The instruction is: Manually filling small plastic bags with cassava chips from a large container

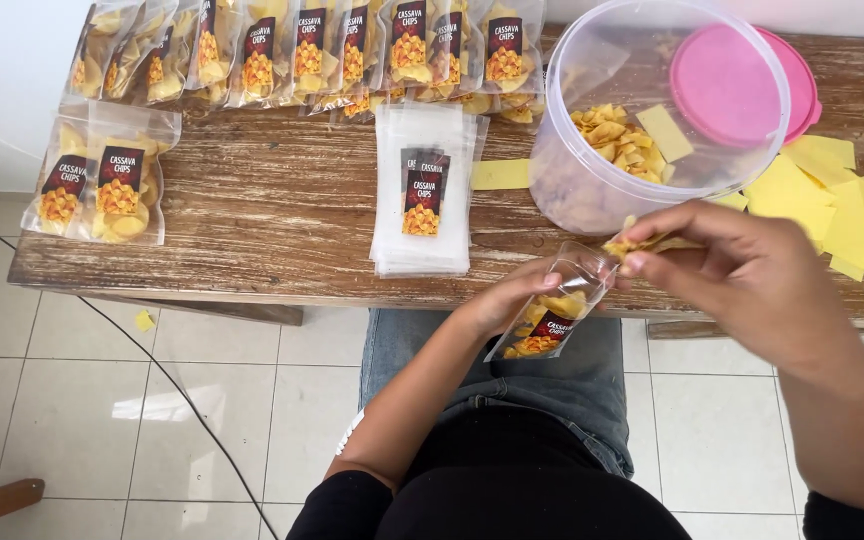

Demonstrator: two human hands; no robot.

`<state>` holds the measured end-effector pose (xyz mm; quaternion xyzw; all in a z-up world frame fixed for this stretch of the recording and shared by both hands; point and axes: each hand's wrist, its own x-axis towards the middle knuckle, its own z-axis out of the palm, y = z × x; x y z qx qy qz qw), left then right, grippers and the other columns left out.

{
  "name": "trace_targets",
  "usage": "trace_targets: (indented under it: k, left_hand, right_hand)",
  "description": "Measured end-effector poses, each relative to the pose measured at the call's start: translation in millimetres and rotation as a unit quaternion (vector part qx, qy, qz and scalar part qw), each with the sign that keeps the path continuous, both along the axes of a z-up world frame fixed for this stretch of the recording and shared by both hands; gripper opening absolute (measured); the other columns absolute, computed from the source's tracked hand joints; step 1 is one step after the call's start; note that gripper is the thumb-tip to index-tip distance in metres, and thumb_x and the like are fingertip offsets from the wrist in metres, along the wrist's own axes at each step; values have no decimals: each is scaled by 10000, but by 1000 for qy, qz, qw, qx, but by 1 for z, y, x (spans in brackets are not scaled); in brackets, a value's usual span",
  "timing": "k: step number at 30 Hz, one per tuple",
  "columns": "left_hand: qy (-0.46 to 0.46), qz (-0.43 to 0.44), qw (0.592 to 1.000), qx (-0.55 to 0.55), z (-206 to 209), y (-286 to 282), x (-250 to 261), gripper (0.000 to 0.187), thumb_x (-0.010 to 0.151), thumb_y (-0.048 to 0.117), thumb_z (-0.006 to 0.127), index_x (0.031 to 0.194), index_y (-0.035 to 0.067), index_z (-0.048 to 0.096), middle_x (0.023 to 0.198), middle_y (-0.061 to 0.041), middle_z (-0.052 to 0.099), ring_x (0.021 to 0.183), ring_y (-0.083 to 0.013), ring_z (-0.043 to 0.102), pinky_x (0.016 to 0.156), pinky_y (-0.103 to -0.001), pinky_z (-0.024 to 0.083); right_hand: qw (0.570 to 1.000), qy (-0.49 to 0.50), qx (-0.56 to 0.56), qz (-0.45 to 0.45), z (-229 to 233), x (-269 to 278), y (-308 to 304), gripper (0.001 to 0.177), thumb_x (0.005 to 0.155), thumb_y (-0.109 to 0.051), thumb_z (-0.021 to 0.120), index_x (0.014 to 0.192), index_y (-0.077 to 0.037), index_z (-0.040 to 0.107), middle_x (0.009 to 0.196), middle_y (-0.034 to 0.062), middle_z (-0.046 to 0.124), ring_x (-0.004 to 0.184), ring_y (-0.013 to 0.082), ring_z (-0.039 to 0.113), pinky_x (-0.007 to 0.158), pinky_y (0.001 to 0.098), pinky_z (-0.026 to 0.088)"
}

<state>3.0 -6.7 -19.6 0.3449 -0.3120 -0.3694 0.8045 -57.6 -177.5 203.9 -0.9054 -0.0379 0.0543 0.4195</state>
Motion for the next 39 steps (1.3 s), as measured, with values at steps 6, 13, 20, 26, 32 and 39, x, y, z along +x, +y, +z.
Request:
trace_targets:
  k: [6, 13, 20, 26, 32, 39]
  left_hand:
    - [59, -23, 998, -8, -17, -1, 0, 725, 949, 542, 673, 1450, 34, 545, 1347, -233, 653, 1218, -402, 661, 1088, -509, 502]
    - [1, 13, 998, 58, -31, -4, 1, 641, 946, 588, 643, 1371, 109, 614, 1310, -98, 674, 1200, -267, 637, 1061, -425, 446]
    - [58, -17, 998, 5, -16, -3, -2, 657, 966, 540, 657, 1362, 18, 610, 1303, -184, 671, 1220, -322, 643, 1078, -456, 475]
    - [79, -56, 991, -88, -1, -5, -4, 706, 1023, 522, 600, 1486, 1, 489, 1434, -229, 584, 1376, -367, 545, 1173, -542, 429]
    - [92, -48, 988, -118, 25, -1, -9, 671, 1018, 539, 558, 1329, -54, 595, 1348, -310, 615, 1319, -439, 580, 1132, -517, 462]
    - [102, -69, 981, -153, 26, 2, -3, 645, 1006, 613, 496, 1319, 69, 645, 1505, -305, 510, 1365, -434, 555, 1213, -571, 359]
  right_hand:
    - [997, -33, -16, 65, -29, 7, 5, 277, 850, -110, 755, 1127, -97, 755, 1076, 34, 802, 916, 126, 777, 798, 233, 663]
    - [974, -48, -138, 171, -38, 16, -6, 237, 892, -209, 706, 1124, -168, 734, 1115, -10, 800, 889, 144, 808, 799, 309, 621]
    - [953, -34, -164, 254, -29, 24, -14, 304, 940, -151, 617, 1227, -173, 714, 1118, -21, 773, 932, 158, 753, 767, 344, 560]
    - [943, -44, -165, 286, -31, 33, -13, 369, 948, -90, 592, 1293, -160, 699, 1124, -9, 748, 765, 145, 727, 709, 340, 532]
    - [950, -87, -97, 283, -22, 32, -3, 283, 939, -42, 626, 1205, -83, 715, 1053, 25, 772, 783, 128, 788, 707, 264, 603]
    - [923, -282, -70, 252, 1, 35, -17, 167, 974, 70, 706, 1117, -11, 737, 962, 116, 780, 815, 167, 750, 667, 194, 652]
